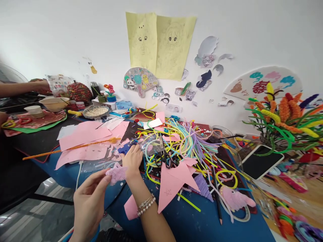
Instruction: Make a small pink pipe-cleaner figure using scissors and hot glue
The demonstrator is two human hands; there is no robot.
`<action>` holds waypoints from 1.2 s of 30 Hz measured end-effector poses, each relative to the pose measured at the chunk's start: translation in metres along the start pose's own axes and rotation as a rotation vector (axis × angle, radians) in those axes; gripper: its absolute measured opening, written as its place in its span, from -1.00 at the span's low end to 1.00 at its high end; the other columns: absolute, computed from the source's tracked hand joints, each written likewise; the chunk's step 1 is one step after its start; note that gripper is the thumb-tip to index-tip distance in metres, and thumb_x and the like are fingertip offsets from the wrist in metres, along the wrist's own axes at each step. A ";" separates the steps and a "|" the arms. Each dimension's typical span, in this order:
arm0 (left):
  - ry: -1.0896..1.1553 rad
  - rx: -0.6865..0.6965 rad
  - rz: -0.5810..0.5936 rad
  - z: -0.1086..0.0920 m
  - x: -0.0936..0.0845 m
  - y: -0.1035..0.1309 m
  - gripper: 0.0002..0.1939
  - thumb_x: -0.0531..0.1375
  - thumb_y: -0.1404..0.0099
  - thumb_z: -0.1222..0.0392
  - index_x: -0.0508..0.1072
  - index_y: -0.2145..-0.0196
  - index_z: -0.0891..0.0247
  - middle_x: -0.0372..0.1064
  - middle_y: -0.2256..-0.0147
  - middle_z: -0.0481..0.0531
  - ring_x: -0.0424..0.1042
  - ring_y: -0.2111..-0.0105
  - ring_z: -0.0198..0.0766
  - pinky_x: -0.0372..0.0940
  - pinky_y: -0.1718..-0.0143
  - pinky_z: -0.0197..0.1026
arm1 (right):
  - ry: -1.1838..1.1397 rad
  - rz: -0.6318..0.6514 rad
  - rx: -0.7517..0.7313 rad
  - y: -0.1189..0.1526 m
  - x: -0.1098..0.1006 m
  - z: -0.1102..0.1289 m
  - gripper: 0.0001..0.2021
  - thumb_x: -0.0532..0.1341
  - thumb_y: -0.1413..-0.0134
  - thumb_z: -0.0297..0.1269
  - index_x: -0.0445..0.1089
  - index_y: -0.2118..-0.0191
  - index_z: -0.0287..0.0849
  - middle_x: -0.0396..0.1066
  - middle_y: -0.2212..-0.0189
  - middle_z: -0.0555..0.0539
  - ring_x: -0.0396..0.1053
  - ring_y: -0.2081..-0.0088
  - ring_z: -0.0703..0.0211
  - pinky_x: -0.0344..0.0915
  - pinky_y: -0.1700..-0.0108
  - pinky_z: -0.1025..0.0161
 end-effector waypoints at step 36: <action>-0.208 -0.220 0.583 0.026 0.063 0.025 -0.82 0.30 -0.13 0.15 0.51 0.33 0.30 0.47 0.47 0.01 0.45 0.48 -0.28 0.35 0.47 -0.32 | -1.384 0.267 0.399 0.119 -0.065 -0.077 -0.77 0.40 0.16 -0.14 0.53 0.45 -0.22 0.46 0.56 0.01 0.31 0.53 0.33 0.29 0.45 0.39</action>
Point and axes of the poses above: each hand's wrist, its own y-axis away from the middle knuckle, its own x-axis out of the palm, z = x × y, the point moved 9 cm from there along -y, towards the middle knuckle
